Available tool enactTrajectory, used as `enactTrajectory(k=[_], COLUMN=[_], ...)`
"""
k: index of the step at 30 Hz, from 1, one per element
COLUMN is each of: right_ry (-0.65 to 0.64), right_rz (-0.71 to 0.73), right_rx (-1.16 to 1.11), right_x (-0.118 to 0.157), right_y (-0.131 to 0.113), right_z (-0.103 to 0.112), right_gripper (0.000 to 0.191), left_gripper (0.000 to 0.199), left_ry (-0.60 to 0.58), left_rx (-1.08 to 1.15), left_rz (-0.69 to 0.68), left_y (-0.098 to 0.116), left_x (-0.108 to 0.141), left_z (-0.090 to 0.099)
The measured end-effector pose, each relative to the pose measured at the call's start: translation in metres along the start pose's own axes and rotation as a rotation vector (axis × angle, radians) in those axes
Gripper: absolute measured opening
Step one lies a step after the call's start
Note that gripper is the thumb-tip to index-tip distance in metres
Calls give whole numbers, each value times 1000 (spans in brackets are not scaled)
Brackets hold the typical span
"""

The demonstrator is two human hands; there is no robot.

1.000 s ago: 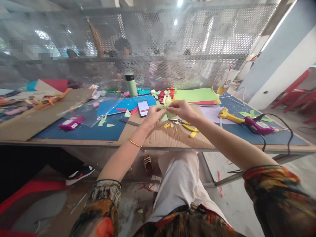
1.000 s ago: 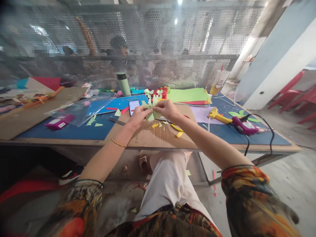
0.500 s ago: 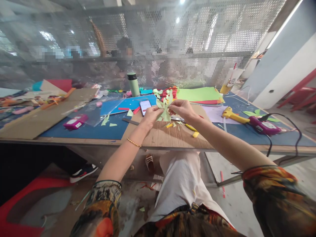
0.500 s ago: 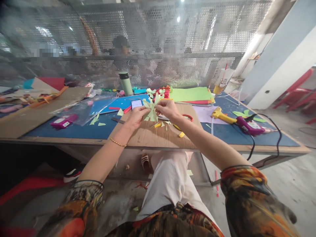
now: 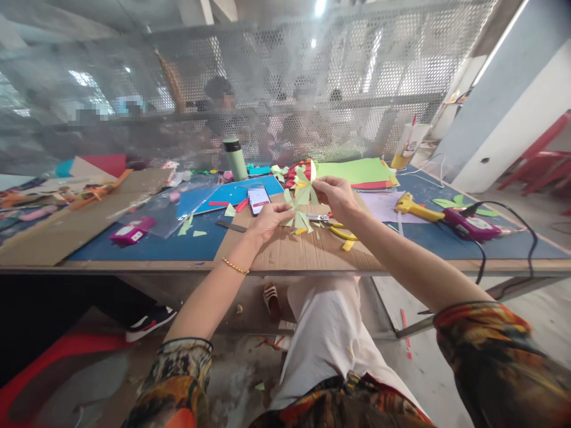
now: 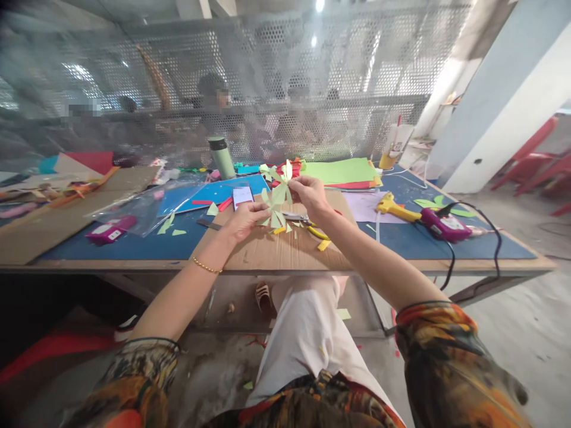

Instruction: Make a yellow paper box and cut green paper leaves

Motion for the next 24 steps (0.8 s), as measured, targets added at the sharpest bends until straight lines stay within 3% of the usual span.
enactTrajectory(k=[5, 11, 15, 18, 21, 24], right_ry=[11, 12, -31, -61, -80, -83], right_rz=[3, -98, -201, -217, -227, -231], right_rx=[22, -69, -87, -93, -91, -57], right_x=[-3, 6, 7, 11, 19, 25], right_y=[-3, 8, 20, 19, 8, -5], right_z=[7, 18, 21, 18, 14, 11], right_gripper=[33, 26, 22, 18, 16, 16], left_gripper=[38, 25, 17, 17, 19, 13], left_ry=[61, 243, 482, 625, 720, 840], left_rx=[5, -38, -140, -360, -767, -1195], left_rz=[-9, -76, -87, -1, 62, -150], left_y=[-1, 15, 30, 35, 43, 58], left_x=[3, 26, 46, 55, 61, 60], left_z=[24, 99, 147, 169, 180, 169])
Point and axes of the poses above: each hand's wrist, its own x-axis away from the middle knuckle, its own z-axis out of the back of the hand, y = z × x, the point moved 3 cm from there along -x, towards the middle knuckle, and after that the axes turned 7 degrees about z, right-handed, at the moved point
